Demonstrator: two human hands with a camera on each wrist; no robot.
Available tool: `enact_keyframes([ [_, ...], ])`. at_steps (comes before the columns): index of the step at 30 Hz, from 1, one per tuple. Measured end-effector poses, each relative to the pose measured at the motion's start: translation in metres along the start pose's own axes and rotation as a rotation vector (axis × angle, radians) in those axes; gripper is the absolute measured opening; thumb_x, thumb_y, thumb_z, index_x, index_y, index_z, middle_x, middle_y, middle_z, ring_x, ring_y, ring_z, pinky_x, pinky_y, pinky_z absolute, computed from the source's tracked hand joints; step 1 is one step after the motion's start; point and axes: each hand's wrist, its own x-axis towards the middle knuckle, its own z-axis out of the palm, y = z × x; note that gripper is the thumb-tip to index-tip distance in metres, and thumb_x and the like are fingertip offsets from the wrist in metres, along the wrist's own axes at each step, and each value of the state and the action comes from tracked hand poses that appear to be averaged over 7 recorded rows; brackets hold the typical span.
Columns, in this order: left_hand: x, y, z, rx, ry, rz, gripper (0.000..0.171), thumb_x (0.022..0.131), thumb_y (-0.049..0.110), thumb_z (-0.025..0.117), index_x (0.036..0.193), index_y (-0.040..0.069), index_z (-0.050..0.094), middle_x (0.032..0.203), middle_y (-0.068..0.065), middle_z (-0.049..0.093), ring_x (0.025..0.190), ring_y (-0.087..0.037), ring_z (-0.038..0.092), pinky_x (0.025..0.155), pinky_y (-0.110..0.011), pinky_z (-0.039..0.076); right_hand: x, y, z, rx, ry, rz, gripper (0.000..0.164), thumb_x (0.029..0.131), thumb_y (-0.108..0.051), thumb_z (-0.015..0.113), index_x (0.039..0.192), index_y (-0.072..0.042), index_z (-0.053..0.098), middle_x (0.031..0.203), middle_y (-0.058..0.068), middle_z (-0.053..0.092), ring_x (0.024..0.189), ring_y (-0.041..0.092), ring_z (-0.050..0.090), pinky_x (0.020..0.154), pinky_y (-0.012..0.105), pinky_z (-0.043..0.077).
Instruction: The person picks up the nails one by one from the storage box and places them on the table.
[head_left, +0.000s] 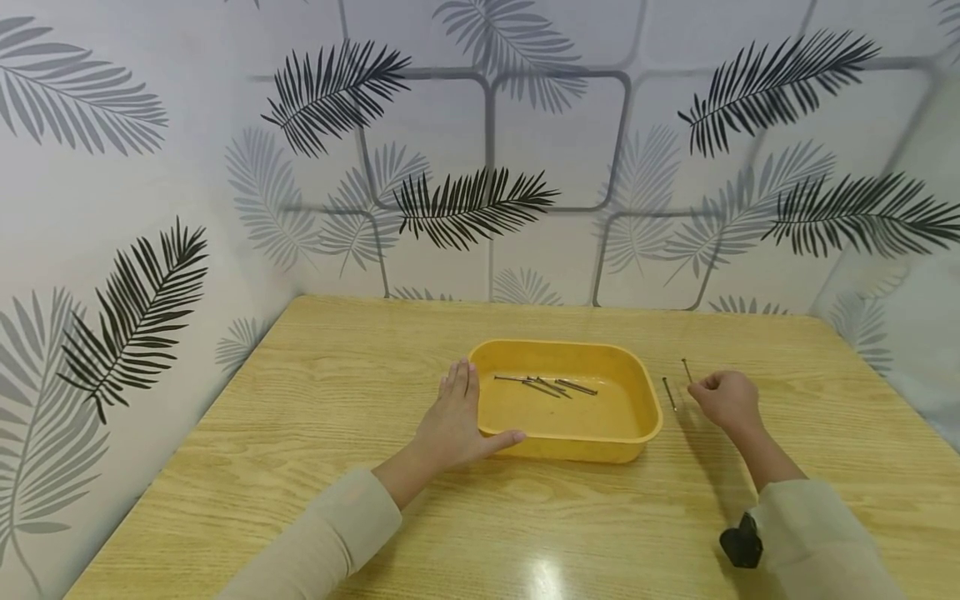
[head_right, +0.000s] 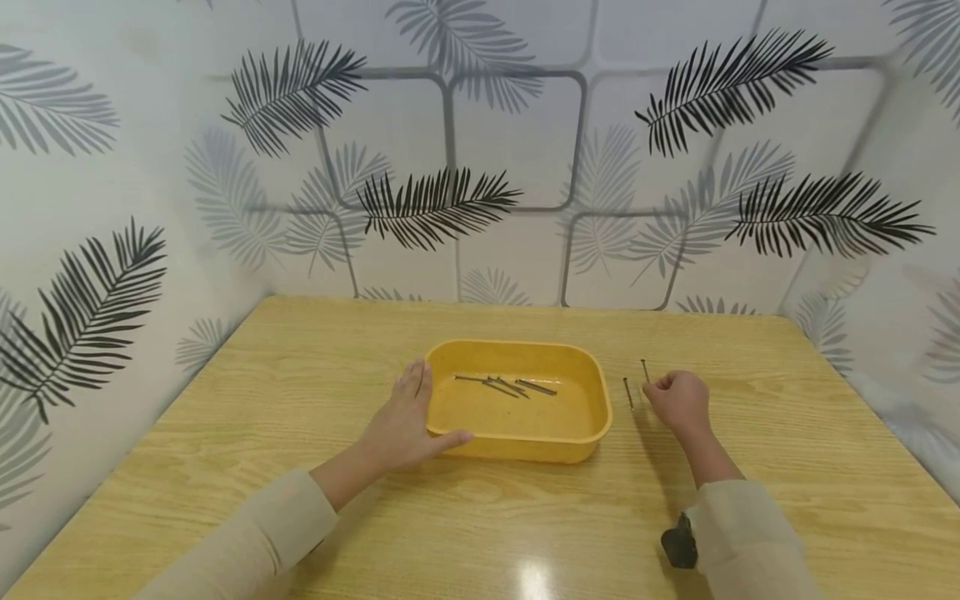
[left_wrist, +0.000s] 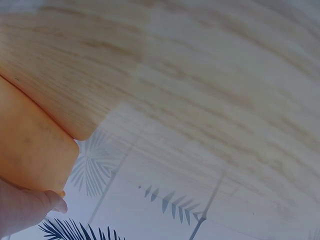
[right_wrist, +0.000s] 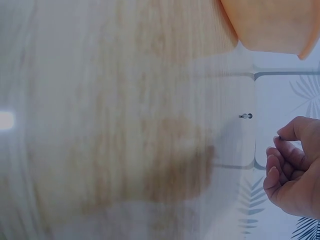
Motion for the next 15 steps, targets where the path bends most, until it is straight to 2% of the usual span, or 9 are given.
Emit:
enact_keyframes([
  [4, 0.0, 0.0, 0.0, 0.001, -0.004, -0.001, 0.111, 0.08, 0.069, 0.051, 0.145, -0.01, 0.007, 0.153, -0.027, 0.003, 0.143, -0.038, 0.004, 0.117, -0.045, 0.012, 0.0, 0.002, 0.0, 0.013, 0.0, 0.004, 0.028, 0.087, -0.014, 0.055, 0.077, 0.01, 0.064, 0.064, 0.012, 0.063, 0.057, 0.014, 0.05, 0.057, 0.033, 0.046],
  [11, 0.0, -0.001, 0.0, -0.011, -0.012, -0.002, 0.111, 0.08, 0.069, 0.051, 0.145, -0.009, 0.007, 0.153, -0.026, 0.003, 0.144, -0.036, 0.001, 0.117, -0.045, 0.011, -0.002, 0.007, 0.001, 0.02, -0.031, 0.0, 0.03, 0.087, -0.013, 0.055, 0.071, 0.01, 0.065, 0.051, -0.003, 0.055, 0.052, 0.011, 0.046, 0.054, 0.028, 0.042],
  [15, 0.0, -0.001, 0.0, -0.007, -0.014, 0.0, 0.11, 0.081, 0.069, 0.05, 0.145, -0.009, 0.008, 0.153, -0.027, 0.003, 0.143, -0.036, 0.001, 0.117, -0.046, 0.011, -0.001, 0.011, 0.002, 0.028, -0.05, 0.011, 0.031, 0.087, -0.014, 0.054, 0.064, 0.006, 0.063, 0.047, -0.005, 0.049, 0.049, 0.011, 0.043, 0.052, 0.028, 0.04],
])
